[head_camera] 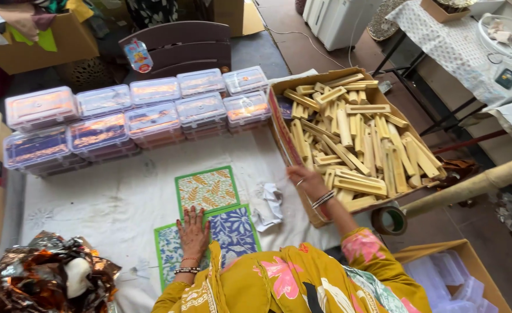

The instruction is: The person places a gold foil sheet into a clear plastic container and closes it. They then pick up wooden pieces from a box, place them on patterned mats, and wrap them in gold foil sheets. The wrapped items are placed on the table.

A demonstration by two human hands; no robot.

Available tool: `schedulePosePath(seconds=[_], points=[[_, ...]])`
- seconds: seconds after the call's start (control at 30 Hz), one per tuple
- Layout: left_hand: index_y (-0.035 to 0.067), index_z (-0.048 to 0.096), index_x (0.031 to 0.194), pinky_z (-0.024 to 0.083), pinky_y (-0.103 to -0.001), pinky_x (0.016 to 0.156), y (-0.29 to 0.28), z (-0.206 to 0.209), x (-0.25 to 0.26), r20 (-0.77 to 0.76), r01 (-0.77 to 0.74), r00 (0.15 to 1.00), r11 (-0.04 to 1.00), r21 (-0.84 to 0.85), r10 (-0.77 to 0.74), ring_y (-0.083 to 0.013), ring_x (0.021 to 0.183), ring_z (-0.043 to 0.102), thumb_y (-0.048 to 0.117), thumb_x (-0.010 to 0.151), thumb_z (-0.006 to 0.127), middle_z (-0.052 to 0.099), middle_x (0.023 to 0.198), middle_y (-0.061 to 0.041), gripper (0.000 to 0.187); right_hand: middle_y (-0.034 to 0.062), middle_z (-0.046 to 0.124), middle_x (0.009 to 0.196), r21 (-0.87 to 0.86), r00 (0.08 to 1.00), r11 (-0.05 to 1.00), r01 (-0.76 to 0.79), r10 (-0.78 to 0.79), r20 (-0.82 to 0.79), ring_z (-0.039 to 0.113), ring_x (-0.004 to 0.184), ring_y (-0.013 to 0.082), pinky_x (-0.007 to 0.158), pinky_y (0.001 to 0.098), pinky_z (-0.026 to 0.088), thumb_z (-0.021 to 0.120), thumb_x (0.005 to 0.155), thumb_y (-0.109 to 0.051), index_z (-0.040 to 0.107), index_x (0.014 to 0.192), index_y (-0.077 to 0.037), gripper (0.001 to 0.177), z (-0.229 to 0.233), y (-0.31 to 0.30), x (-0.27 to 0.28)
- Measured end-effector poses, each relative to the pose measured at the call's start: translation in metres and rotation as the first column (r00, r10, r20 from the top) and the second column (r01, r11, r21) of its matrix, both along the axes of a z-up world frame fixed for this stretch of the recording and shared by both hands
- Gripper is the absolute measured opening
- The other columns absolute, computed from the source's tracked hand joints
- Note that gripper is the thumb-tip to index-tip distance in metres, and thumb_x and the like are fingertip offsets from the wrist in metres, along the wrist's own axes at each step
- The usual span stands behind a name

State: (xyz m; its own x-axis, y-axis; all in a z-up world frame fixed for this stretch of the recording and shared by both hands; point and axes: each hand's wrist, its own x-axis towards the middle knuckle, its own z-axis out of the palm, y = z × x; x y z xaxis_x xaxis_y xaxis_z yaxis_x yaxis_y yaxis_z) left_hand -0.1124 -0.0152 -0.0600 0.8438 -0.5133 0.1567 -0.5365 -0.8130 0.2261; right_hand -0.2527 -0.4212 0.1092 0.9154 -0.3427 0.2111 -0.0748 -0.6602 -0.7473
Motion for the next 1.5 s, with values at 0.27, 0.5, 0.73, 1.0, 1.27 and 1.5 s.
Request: schedulePosePath(seconds=[0.27,0.5,0.73,1.0,1.27,1.5], points=[[0.027,0.04,0.155,0.009,-0.058,0.125,-0.012,-0.011,-0.017,0.032,-0.103,0.994,0.993,-0.052,0.105,-0.0267,0.157,0.022,0.045,0.1,0.045,0.029,0.168,-0.005,0.058,0.0118,0.073,0.12,-0.425,0.749,0.708,0.564,-0.655,-0.097,0.069,0.107,0.0304,0.088,0.0473,0.056,0.068,0.099,-0.043,0.071,0.126,-0.022,0.035,0.052,-0.191,-0.082],[0.025,0.039,0.157,0.011,-0.058,0.125,-0.016,-0.017,-0.031,0.045,-0.155,0.986,0.982,-0.107,0.16,-0.0272,0.156,0.024,0.044,0.102,0.043,0.032,0.167,-0.007,0.059,0.012,0.008,0.167,-0.509,0.331,0.55,0.663,-0.824,-0.46,0.012,0.152,0.0371,0.119,0.0625,0.012,0.051,0.094,-0.069,0.022,0.159,-0.026,0.083,0.085,-0.204,-0.082],[0.025,0.04,0.157,0.01,-0.057,0.126,-0.019,-0.018,-0.033,0.072,-0.161,0.983,0.982,-0.102,0.168,-0.0266,0.157,0.024,0.044,0.102,0.042,0.032,0.167,-0.007,0.058,0.0174,0.009,0.169,-0.635,0.349,0.603,0.483,-0.798,-0.492,0.018,0.152,0.0439,0.12,0.068,0.011,0.043,0.099,-0.064,0.021,0.162,-0.031,0.074,0.055,-0.175,-0.037],[0.025,0.041,0.156,0.009,-0.057,0.126,-0.02,-0.022,-0.031,0.057,-0.192,0.979,0.98,-0.058,0.195,-0.0258,0.157,0.023,0.046,0.101,0.042,0.032,0.168,-0.007,0.058,0.0079,0.026,0.168,-0.588,0.722,0.794,0.152,-0.496,-0.483,0.029,0.151,0.0364,0.122,0.0595,0.028,0.055,0.099,-0.055,0.038,0.157,-0.03,0.065,0.057,-0.107,-0.02],[0.026,0.042,0.156,0.009,-0.056,0.127,-0.019,-0.02,-0.032,0.062,-0.197,0.978,0.979,-0.056,0.2,-0.0249,0.157,0.024,0.046,0.101,0.043,0.033,0.167,-0.006,0.058,0.0031,0.064,0.145,-0.355,0.744,0.805,0.475,-0.583,-0.327,0.064,0.127,0.0228,0.102,0.0417,0.055,0.063,0.099,-0.046,0.064,0.137,-0.028,0.041,0.076,-0.17,-0.052],[0.027,0.042,0.155,0.009,-0.055,0.127,-0.018,-0.02,-0.032,0.053,-0.199,0.978,0.978,-0.067,0.203,-0.0241,0.157,0.023,0.046,0.102,0.042,0.033,0.167,-0.005,0.057,0.0128,0.062,0.136,-0.538,0.648,0.782,0.313,-0.59,-0.481,0.064,0.115,0.0272,0.094,0.0469,0.054,0.066,0.094,-0.054,0.052,0.147,-0.02,0.064,0.063,-0.144,-0.066]])
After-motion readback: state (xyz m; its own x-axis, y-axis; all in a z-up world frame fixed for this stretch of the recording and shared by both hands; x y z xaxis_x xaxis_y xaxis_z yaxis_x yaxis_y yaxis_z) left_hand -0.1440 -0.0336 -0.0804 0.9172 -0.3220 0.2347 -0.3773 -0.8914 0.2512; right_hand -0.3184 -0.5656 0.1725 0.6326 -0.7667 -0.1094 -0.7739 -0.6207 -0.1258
